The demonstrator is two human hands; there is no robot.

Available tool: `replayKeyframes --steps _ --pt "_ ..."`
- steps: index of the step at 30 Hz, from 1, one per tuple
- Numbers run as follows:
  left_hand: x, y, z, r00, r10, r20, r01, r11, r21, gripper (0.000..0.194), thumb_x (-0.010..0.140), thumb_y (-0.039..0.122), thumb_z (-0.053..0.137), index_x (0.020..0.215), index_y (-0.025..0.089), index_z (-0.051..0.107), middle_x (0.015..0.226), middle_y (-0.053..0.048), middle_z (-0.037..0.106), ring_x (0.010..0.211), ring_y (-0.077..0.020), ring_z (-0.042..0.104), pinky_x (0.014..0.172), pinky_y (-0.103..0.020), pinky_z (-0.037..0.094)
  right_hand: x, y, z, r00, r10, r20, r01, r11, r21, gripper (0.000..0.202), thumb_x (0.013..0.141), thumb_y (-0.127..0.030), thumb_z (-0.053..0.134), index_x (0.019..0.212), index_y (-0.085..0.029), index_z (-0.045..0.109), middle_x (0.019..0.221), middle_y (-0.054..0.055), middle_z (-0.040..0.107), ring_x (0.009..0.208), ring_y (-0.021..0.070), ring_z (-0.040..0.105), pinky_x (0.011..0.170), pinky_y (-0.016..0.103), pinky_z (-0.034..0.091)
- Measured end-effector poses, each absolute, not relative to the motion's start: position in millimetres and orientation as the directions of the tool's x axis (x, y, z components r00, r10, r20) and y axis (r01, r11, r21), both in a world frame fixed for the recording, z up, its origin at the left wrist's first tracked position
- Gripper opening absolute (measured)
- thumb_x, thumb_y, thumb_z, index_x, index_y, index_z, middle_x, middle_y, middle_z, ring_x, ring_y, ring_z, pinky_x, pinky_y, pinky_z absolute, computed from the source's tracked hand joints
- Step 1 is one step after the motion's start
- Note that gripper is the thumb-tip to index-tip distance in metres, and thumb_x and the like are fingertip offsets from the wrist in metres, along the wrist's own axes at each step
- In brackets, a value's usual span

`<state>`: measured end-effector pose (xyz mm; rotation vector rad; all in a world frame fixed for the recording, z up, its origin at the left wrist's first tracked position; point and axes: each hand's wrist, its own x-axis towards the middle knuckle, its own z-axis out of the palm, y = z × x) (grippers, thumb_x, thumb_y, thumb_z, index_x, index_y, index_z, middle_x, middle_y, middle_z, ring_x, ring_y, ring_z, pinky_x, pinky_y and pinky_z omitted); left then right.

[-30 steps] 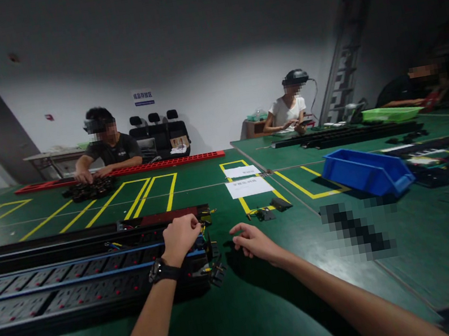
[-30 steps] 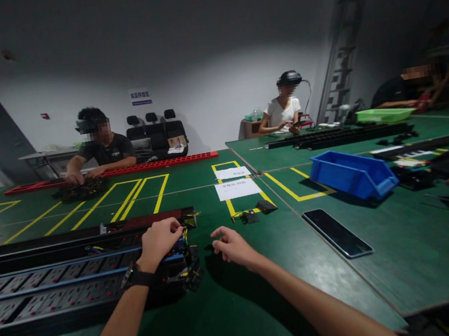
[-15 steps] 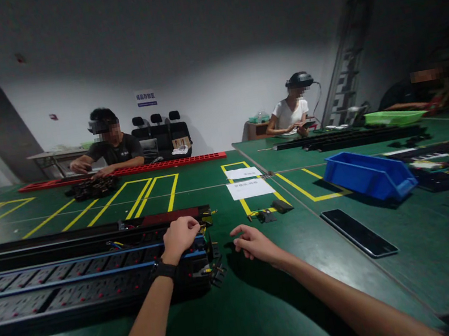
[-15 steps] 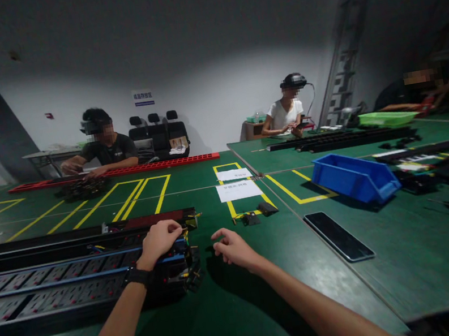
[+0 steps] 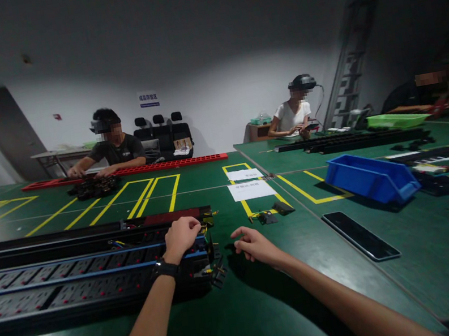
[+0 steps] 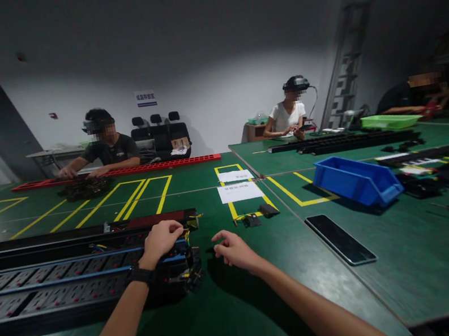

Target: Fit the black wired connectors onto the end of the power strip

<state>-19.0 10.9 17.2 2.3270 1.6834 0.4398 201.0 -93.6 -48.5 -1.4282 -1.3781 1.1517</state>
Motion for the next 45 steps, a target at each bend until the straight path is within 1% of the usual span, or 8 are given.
replayKeyframes --steps 12,14,19,23,26,35,40,45 --pt "-13.9 7.7 19.8 0.295 0.953 0.075 0.9 -0.303 0.312 0.025 0.087 0.04 0.058 0.099 0.033 0.079 0.105 -0.003 0.078 0.102 -0.0267 0.071 0.085 -0.032 0.052 200.9 -93.0 -48.9 -0.027 0.996 -0.08 0.267 -0.07 -0.961 0.027 0.083 -0.025 0.057 0.11 -0.019 0.056 0.073 -0.004 0.062 0.05 0.0076 0.05 0.043 0.017 0.038" --pt "-12.6 7.0 19.1 0.316 0.944 0.091 0.894 -0.328 0.305 0.028 0.088 0.043 0.056 0.1 0.034 0.079 0.106 -0.003 0.078 0.103 -0.026 0.071 0.086 -0.032 0.052 201.1 -91.7 -51.4 -0.028 0.997 -0.075 0.272 -0.065 -0.96 0.028 0.083 -0.025 0.057 0.11 -0.018 0.056 0.072 -0.004 0.062 0.049 0.0078 0.05 0.042 0.017 0.037" --pt "-7.7 3.2 14.8 0.353 0.926 0.138 0.886 -0.378 0.27 0.036 0.088 0.057 0.055 0.1 0.032 0.077 0.105 -0.004 0.078 0.1 -0.0268 0.071 0.087 -0.036 0.053 201.2 -89.5 -56.2 -0.025 0.998 -0.065 0.276 -0.056 -0.96 0.029 0.083 -0.027 0.058 0.11 -0.019 0.057 0.072 -0.004 0.063 0.049 0.008 0.05 0.042 0.018 0.036" --pt "-4.5 0.3 13.3 0.345 0.928 0.142 0.903 -0.369 0.222 0.036 0.087 0.058 0.056 0.097 0.029 0.076 0.099 -0.007 0.078 0.097 -0.0279 0.072 0.086 -0.038 0.052 201.6 -89.8 -55.7 -0.029 0.996 -0.079 0.283 -0.068 -0.957 0.029 0.083 -0.027 0.058 0.11 -0.019 0.056 0.072 -0.004 0.062 0.049 0.0076 0.05 0.042 0.017 0.037" --pt "-4.3 -0.1 13.5 0.359 0.922 0.146 0.898 -0.384 0.216 0.037 0.086 0.058 0.057 0.097 0.029 0.076 0.099 -0.007 0.078 0.097 -0.0274 0.072 0.085 -0.036 0.052 202.0 -90.2 -55.0 -0.034 0.996 -0.083 0.29 -0.07 -0.955 0.028 0.083 -0.026 0.057 0.11 -0.019 0.056 0.073 -0.004 0.062 0.049 0.0071 0.05 0.042 0.017 0.037" --pt "-4.2 -0.4 13.4 0.393 0.905 0.159 0.876 -0.422 0.234 0.028 0.087 0.045 0.058 0.104 0.03 0.075 0.102 -0.006 0.077 0.101 -0.0253 0.071 0.086 -0.033 0.051 203.0 -89.5 -57.3 -0.041 0.996 -0.078 0.286 -0.063 -0.956 0.029 0.083 -0.028 0.059 0.11 -0.019 0.056 0.073 -0.004 0.063 0.049 0.0076 0.05 0.042 0.017 0.037" --pt "-4.1 -0.8 12.9 0.384 0.908 0.17 0.879 -0.416 0.234 0.033 0.086 0.035 0.058 0.117 0.034 0.07 0.105 -0.005 0.077 0.1 -0.0251 0.071 0.084 -0.032 0.051 203.9 -90.0 -57.2 -0.058 0.995 -0.077 0.295 -0.057 -0.954 0.03 0.083 -0.028 0.059 0.111 -0.018 0.057 0.073 -0.003 0.063 0.049 0.0077 0.05 0.042 0.017 0.037" --pt "-3.9 -2.5 13.4 0.372 0.914 0.16 0.883 -0.401 0.242 0.031 0.087 0.036 0.059 0.115 0.033 0.07 0.104 -0.004 0.077 0.1 -0.025 0.071 0.083 -0.032 0.051 204.4 -90.3 -58.3 -0.058 0.996 -0.069 0.296 -0.049 -0.954 0.029 0.083 -0.027 0.057 0.11 -0.017 0.057 0.073 -0.003 0.063 0.049 0.0073 0.049 0.042 0.017 0.037"
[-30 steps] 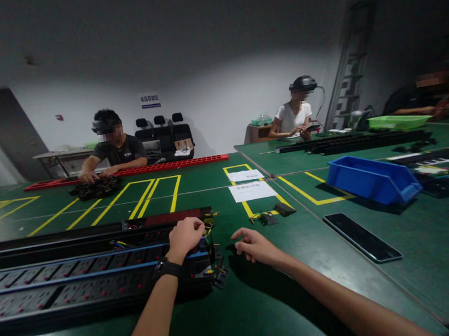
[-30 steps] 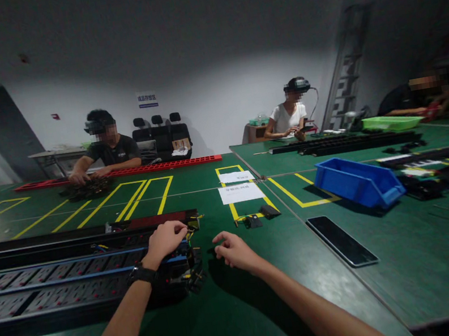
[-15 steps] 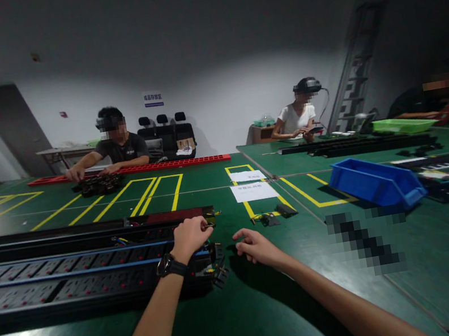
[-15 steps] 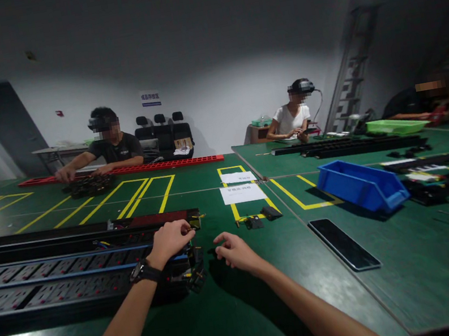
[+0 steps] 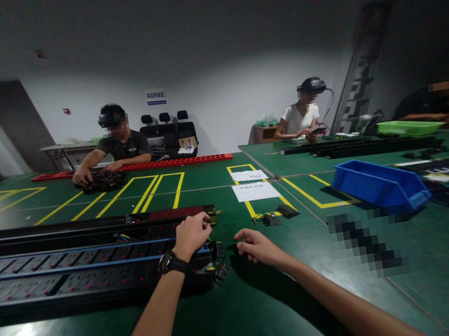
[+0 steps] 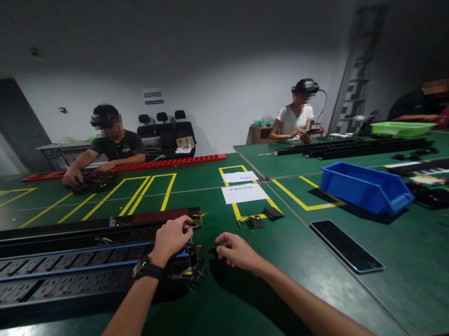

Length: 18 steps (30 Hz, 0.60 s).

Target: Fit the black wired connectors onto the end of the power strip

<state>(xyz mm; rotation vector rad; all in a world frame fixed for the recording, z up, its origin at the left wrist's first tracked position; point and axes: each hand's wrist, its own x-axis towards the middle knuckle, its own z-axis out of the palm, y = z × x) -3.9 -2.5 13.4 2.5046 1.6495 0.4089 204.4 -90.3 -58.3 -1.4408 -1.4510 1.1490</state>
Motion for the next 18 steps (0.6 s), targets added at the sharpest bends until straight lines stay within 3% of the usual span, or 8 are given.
replayKeyframes --steps 12,18 --pt "-4.1 -3.2 8.5 0.369 0.906 0.209 0.898 -0.405 0.171 0.029 0.087 0.046 0.058 0.105 0.024 0.065 0.106 -0.008 0.071 0.096 -0.0263 0.069 0.085 -0.035 0.051 205.6 -89.8 -61.6 -0.055 0.996 -0.068 0.3 -0.048 -0.953 0.031 0.082 -0.03 0.06 0.11 -0.018 0.059 0.074 -0.002 0.064 0.049 0.0083 0.05 0.042 0.018 0.037" --pt "-4.1 -2.1 4.2 0.379 0.902 0.206 0.9 -0.411 0.146 0.028 0.086 0.046 0.057 0.095 0.024 0.07 0.104 -0.009 0.07 0.094 -0.0273 0.07 0.083 -0.036 0.051 206.4 -89.7 -63.0 -0.056 0.996 -0.066 0.314 -0.045 -0.948 0.032 0.081 -0.032 0.058 0.111 -0.018 0.059 0.074 -0.003 0.063 0.05 0.0081 0.05 0.043 0.018 0.036"
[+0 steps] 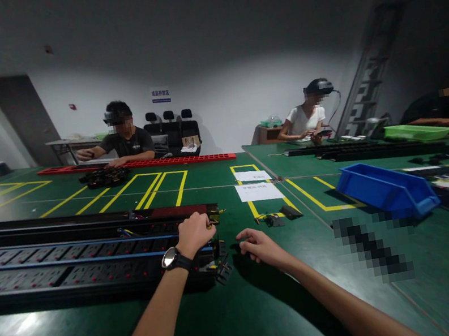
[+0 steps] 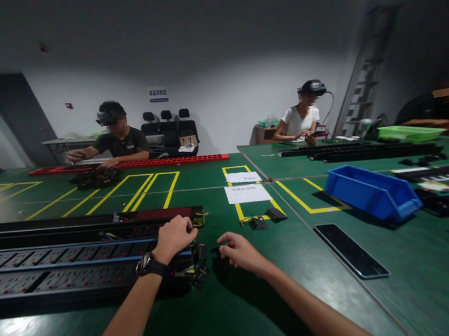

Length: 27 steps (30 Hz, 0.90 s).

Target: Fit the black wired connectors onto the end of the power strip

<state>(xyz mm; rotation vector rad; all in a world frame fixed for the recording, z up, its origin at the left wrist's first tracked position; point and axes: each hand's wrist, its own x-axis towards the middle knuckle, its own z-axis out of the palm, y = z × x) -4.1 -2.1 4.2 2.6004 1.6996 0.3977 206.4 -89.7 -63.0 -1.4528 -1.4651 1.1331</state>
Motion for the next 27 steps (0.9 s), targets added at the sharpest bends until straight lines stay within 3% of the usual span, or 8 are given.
replayKeyframes --steps 6,27 --pt "-3.4 -0.4 2.5 0.374 0.904 0.205 0.898 -0.409 0.165 0.022 0.084 0.037 0.056 0.094 0.025 0.071 0.103 -0.008 0.071 0.094 -0.0254 0.069 0.081 -0.034 0.05 206.2 -91.1 -59.7 -0.064 0.996 -0.066 0.315 -0.042 -0.948 0.034 0.08 -0.031 0.057 0.111 -0.018 0.058 0.075 -0.002 0.063 0.05 0.0084 0.05 0.042 0.018 0.036" --pt "-3.3 0.3 3.1 0.373 0.91 0.179 0.896 -0.404 0.185 0.022 0.085 0.039 0.054 0.091 0.025 0.07 0.099 -0.006 0.075 0.09 -0.0254 0.07 0.075 -0.032 0.048 206.6 -92.7 -57.6 -0.065 0.995 -0.07 0.309 -0.046 -0.95 0.033 0.081 -0.031 0.058 0.111 -0.018 0.058 0.075 -0.003 0.063 0.051 0.0082 0.051 0.043 0.018 0.037"
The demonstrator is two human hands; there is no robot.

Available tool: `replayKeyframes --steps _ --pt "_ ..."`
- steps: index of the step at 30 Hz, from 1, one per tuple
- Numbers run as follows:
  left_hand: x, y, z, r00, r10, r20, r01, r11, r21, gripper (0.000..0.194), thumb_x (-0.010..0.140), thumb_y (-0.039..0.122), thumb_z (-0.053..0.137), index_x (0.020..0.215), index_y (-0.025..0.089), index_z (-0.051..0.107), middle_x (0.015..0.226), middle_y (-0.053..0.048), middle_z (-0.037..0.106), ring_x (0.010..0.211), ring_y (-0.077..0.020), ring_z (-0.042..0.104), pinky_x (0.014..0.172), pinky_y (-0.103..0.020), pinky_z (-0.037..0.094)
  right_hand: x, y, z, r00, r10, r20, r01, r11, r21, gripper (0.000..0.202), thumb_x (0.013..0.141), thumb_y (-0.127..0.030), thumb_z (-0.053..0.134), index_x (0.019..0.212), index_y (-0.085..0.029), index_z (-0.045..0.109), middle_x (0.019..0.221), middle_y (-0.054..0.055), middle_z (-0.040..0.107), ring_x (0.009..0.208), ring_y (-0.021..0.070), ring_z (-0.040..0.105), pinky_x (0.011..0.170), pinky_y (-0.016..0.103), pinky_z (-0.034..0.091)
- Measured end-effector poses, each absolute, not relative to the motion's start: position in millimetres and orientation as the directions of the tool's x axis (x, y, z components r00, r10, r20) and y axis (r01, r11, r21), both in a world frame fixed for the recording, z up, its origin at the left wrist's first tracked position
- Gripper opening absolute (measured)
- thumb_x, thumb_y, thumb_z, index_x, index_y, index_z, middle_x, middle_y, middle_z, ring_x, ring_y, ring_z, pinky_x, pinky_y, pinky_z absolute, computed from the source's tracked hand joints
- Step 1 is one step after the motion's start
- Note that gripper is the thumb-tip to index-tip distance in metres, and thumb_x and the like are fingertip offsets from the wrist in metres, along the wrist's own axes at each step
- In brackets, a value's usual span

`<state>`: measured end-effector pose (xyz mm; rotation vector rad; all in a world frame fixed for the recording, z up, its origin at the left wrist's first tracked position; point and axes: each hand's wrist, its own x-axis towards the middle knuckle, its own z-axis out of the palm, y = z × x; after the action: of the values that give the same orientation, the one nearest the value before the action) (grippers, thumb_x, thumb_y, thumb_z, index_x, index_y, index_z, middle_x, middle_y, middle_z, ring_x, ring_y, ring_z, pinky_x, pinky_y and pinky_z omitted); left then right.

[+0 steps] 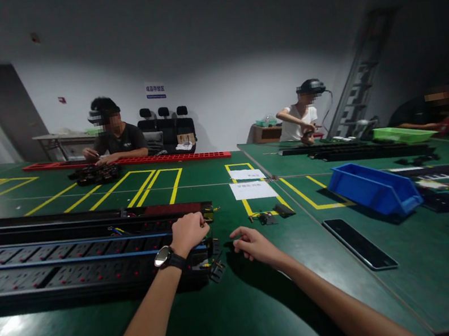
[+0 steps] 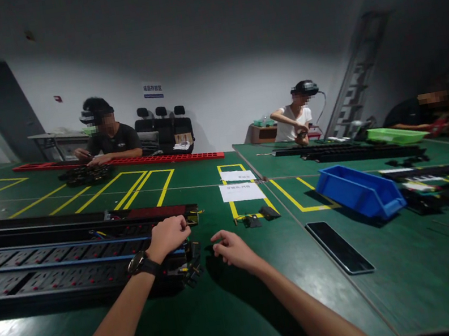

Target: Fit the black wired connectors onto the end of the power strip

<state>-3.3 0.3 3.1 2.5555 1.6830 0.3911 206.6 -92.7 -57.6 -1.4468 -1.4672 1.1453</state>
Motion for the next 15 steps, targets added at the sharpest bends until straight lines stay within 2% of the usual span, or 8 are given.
replayKeyframes --steps 15 --pt "-2.8 -1.5 9.5 0.382 0.911 0.155 0.902 -0.404 0.151 0.025 0.087 0.041 0.052 0.094 0.025 0.07 0.101 -0.006 0.076 0.091 -0.0259 0.07 0.075 -0.032 0.048 204.5 -91.0 -56.9 -0.068 0.996 -0.062 0.348 -0.035 -0.937 0.025 0.085 -0.02 0.056 0.108 -0.017 0.062 0.074 -0.002 0.063 0.05 0.0075 0.05 0.041 0.016 0.038"
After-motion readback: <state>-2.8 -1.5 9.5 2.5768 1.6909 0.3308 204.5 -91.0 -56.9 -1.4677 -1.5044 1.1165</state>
